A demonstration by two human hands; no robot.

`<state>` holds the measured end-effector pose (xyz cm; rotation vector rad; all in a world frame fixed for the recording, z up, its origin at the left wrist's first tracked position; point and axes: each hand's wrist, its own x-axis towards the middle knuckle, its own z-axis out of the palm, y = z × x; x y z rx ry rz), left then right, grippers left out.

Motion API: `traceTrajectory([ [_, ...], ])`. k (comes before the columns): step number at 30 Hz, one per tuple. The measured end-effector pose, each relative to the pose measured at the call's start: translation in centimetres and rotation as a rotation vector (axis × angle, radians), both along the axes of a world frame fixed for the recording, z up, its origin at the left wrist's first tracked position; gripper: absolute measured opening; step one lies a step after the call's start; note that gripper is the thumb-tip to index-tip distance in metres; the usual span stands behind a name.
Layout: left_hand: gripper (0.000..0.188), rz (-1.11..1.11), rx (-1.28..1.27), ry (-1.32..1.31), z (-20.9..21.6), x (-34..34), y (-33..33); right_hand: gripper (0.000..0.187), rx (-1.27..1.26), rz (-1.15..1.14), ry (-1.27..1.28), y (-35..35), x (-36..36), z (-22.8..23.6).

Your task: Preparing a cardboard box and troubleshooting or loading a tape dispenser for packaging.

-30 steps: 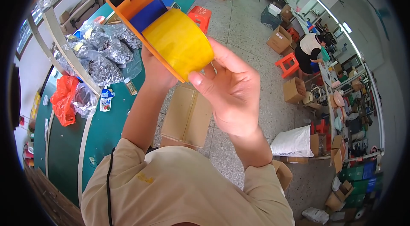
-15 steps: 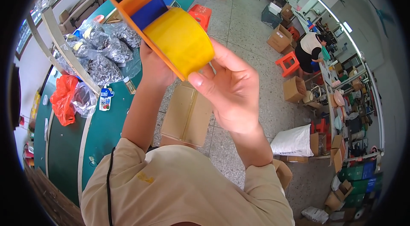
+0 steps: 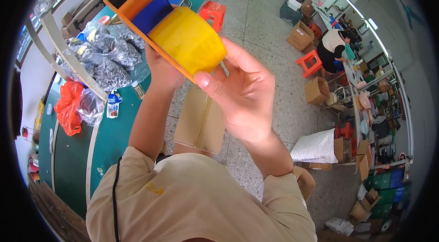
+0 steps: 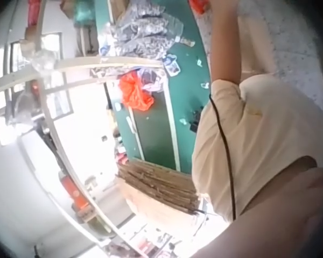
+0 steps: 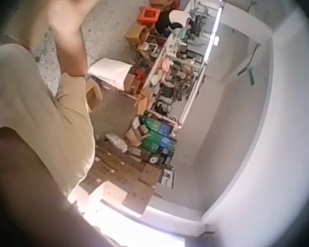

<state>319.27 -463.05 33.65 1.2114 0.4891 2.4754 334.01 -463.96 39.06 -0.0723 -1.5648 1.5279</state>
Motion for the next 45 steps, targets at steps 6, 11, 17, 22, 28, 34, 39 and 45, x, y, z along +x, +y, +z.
traceTrajectory([
  [6,0.049,-0.271,-0.074,-0.277,0.5,0.5,-0.4,0.049,-0.01,0.028,0.019,0.3,-0.3,-0.1],
  [11,0.05,-0.28,-0.1,-0.243,0.1,0.6,-0.1,0.049,-0.063,0.047,0.009,0.6,0.0,-0.2],
  [17,0.047,-0.149,-0.159,-0.205,-0.1,0.4,0.2,0.05,-0.059,0.028,0.005,0.4,0.1,0.0],
  [22,0.047,0.018,0.028,0.035,-0.9,0.4,0.5,0.049,-0.077,0.048,0.012,0.4,0.4,-0.3],
  [28,0.052,-0.36,-0.164,-0.317,0.5,1.2,-1.5,0.044,0.615,-0.38,-0.111,1.9,1.4,0.6],
  [34,0.043,-0.6,-0.21,-0.312,0.3,1.8,-2.2,0.039,1.138,-0.44,-0.278,3.3,2.5,3.4],
  [39,0.04,-1.009,0.106,-0.284,-0.6,2.8,-1.5,0.036,0.156,-0.063,-0.043,1.6,1.7,2.0],
  [45,0.038,-0.995,0.202,-0.332,-1.2,3.1,-0.6,0.034,0.096,0.025,-0.014,1.1,1.6,0.2],
])
